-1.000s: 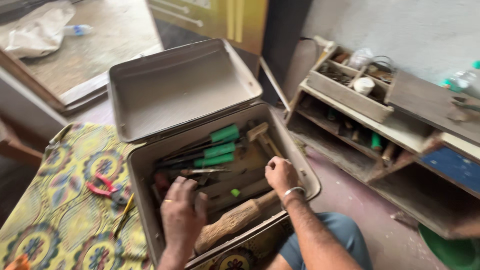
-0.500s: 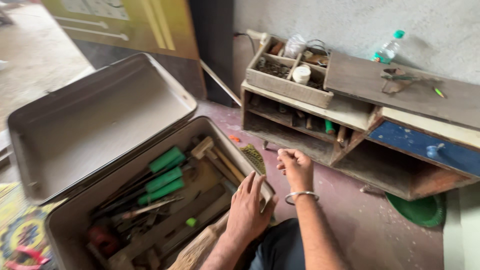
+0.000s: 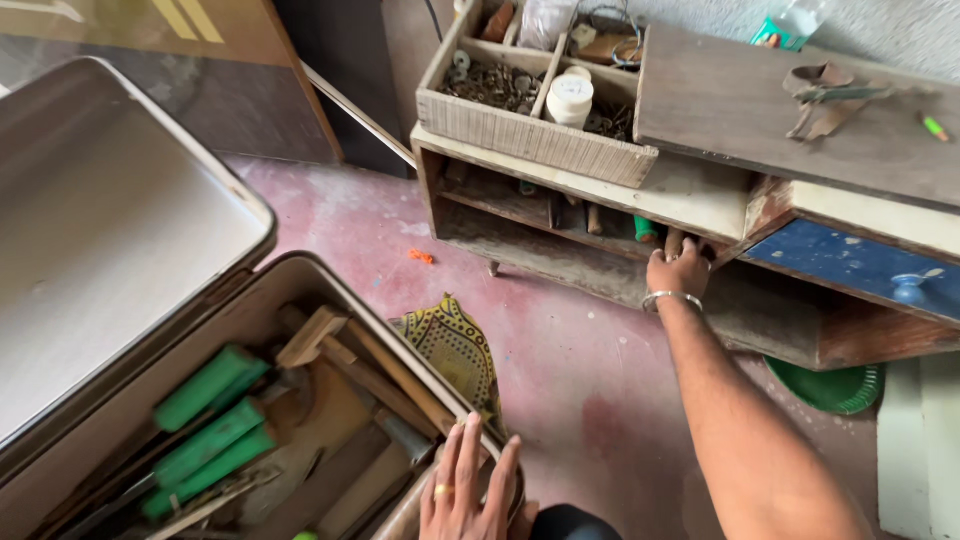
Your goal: The person organizes a toolbox by picking up various tools such as chisels, screwdrivers, a hammer, and a mallet from the floor and placing them into the metal case.
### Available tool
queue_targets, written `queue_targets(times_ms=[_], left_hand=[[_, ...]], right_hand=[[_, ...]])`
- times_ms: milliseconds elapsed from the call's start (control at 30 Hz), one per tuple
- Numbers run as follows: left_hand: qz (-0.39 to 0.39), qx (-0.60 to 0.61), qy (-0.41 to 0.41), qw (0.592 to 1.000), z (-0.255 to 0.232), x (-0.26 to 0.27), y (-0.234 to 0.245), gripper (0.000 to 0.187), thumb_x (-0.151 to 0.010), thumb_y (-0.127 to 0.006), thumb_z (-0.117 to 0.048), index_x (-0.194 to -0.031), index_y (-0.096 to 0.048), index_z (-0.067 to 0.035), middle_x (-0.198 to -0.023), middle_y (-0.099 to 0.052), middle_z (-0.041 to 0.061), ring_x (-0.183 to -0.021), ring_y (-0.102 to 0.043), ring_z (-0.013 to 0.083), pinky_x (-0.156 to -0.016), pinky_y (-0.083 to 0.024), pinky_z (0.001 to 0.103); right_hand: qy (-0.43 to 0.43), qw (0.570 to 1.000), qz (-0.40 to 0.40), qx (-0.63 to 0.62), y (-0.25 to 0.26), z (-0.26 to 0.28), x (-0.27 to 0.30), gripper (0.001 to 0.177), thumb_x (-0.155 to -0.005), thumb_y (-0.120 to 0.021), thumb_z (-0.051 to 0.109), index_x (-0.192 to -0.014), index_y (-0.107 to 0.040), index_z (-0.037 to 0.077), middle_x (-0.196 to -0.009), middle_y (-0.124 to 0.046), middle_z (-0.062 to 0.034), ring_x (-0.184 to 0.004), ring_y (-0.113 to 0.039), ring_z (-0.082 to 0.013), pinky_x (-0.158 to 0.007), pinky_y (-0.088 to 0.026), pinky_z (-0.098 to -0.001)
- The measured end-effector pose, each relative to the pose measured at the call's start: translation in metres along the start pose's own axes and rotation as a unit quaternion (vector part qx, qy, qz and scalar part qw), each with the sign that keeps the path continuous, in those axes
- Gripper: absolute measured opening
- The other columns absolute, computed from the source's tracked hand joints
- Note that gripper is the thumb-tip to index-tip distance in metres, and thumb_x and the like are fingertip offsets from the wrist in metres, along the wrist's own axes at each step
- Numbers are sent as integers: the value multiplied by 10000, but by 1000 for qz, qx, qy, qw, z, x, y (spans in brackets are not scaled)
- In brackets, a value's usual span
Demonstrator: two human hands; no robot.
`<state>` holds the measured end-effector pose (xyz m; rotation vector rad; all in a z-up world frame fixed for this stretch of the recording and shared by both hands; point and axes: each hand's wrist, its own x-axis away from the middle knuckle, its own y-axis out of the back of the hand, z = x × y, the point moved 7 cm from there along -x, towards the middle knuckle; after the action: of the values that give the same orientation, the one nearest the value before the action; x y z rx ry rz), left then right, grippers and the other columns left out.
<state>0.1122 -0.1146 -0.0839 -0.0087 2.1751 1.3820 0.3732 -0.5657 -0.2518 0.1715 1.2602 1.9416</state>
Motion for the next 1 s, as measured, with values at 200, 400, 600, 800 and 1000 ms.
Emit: queue_targets(times_ms=[200, 400, 600, 800, 1000], left_hand=[[-79, -44, -9, 996, 17, 19, -31, 292, -921, -635, -335, -1184, -763, -334, -1408, -583, 175, -1286, -592, 364, -990, -563, 454], [-85, -16, -7, 996, 22, 25, -38, 272, -910, -640, -338, -1151, -766, -327, -1356, -599, 204, -1277, -577, 386, -1022, -542, 471], [-108, 23, 19, 994, 13, 10, -18, 325, -869, -624, -333, -1154, -770, -272, -1408, -573, 187, -1309, -571, 376, -1062, -507, 526], [38, 38, 52, 997, 7, -2, -1, 436, -876, -650, -393, -1296, -693, -286, -1534, -435, 190, -1404, -416, 438, -1004, -452, 562], [100, 119, 66, 986, 1, -14, 18, 459, -926, -642, -301, -1372, -616, -191, -1569, -338, 232, -1428, -311, 490, -1051, -386, 598]], right_hand=[[-35, 997, 49, 45, -44, -18, -40, 620, -820, -777, 379, -1268, -631, -25, -1225, -670, -282, -1151, -615, -457, -1010, -458, -513], [-122, 985, 73, -93, -54, -16, -27, 590, -948, -667, 438, -1317, -608, -19, -1291, -648, -273, -1210, -603, -442, -1033, -464, -483], [-5, 968, -85, -237, -22, 4, -5, 604, -982, -655, 409, -1333, -594, -79, -1300, -635, -303, -1203, -583, -437, -1017, -443, -467], [-202, 935, 30, -289, -19, -8, 51, 504, -1052, -631, 460, -1108, -703, -36, -920, -727, -160, -805, -688, -257, -762, -540, -411], [-262, 802, 88, -530, 21, 6, 102, 320, -985, -670, 434, -932, -573, 133, -637, -484, 13, -406, -386, -72, -347, -283, -251]])
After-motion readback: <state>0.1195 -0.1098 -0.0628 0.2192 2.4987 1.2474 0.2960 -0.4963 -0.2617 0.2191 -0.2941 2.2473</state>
